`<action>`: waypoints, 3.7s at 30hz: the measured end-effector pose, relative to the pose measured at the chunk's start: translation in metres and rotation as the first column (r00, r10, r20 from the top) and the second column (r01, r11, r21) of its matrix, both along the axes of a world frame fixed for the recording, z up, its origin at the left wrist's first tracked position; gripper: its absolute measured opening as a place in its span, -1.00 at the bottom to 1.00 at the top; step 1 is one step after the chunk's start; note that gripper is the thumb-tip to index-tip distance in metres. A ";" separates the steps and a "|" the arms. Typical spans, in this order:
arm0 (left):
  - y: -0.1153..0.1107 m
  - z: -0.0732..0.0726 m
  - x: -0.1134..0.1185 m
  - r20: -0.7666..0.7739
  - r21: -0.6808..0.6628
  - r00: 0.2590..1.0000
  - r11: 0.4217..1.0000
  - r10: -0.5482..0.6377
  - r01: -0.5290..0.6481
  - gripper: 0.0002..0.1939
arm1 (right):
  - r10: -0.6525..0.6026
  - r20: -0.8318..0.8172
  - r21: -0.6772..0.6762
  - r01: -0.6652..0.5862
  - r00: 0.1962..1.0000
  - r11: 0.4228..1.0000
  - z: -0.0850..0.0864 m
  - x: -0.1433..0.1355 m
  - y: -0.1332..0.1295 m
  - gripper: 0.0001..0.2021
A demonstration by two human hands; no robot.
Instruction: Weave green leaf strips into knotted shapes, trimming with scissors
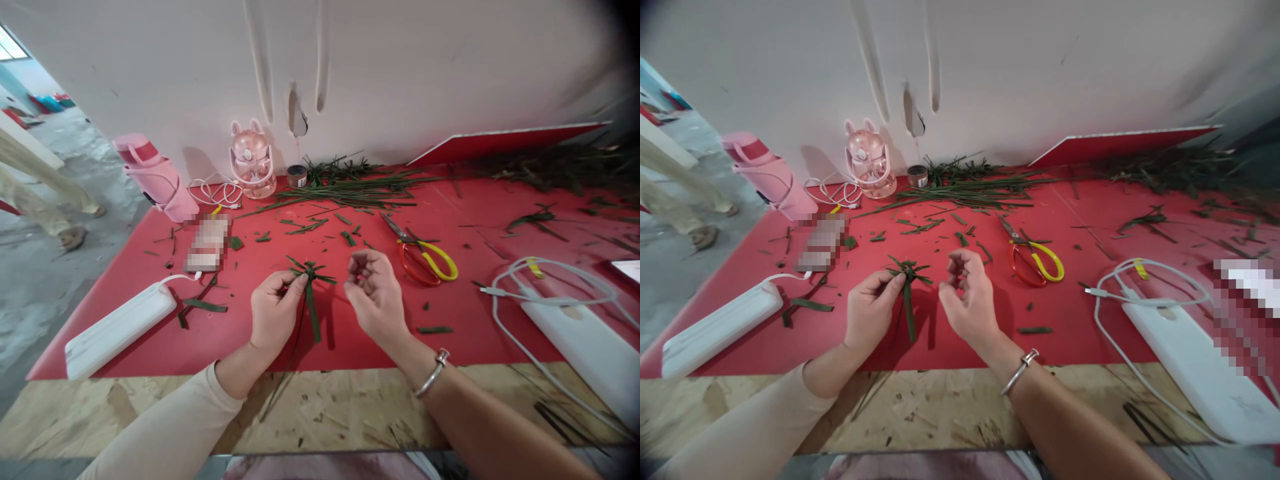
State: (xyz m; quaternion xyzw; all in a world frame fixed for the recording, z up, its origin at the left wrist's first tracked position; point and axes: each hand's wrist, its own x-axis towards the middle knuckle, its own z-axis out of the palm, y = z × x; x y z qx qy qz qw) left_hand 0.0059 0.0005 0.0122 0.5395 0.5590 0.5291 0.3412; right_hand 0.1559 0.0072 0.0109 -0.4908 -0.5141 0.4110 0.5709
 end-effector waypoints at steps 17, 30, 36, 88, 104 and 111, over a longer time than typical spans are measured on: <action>-0.001 0.006 0.011 0.305 -0.137 0.952 0.990 0.011 0.033 -0.83 | 0.115 -0.076 -0.076 -0.121 0.990 0.990 0.000 -0.017 -0.008 -0.94; -0.003 0.000 0.011 0.316 -0.157 0.947 0.981 -0.059 0.113 -0.82 | 0.081 -0.128 -0.187 -0.104 0.988 0.977 0.001 -0.012 0.002 -0.86; -0.003 0.001 0.013 0.265 -0.143 0.962 0.984 -0.061 0.101 -0.82 | 0.116 -0.072 -0.184 -0.127 0.991 0.975 0.002 -0.010 0.000 -0.87; -0.002 -0.005 0.016 0.636 -0.256 0.771 0.931 -0.039 0.259 -0.72 | 0.077 0.408 -0.070 -0.053 0.910 0.996 0.011 -0.005 -0.003 -0.83; 0.003 -0.002 0.016 0.883 -0.288 0.467 0.837 0.045 0.465 -0.83 | 0.363 -0.022 -0.315 -0.351 0.931 0.882 0.014 0.005 0.002 -0.72; 0.006 -0.006 0.015 0.890 -0.304 0.447 0.852 0.095 0.426 -0.88 | 0.538 0.078 -0.423 -0.461 0.839 0.780 0.006 0.002 0.003 -0.74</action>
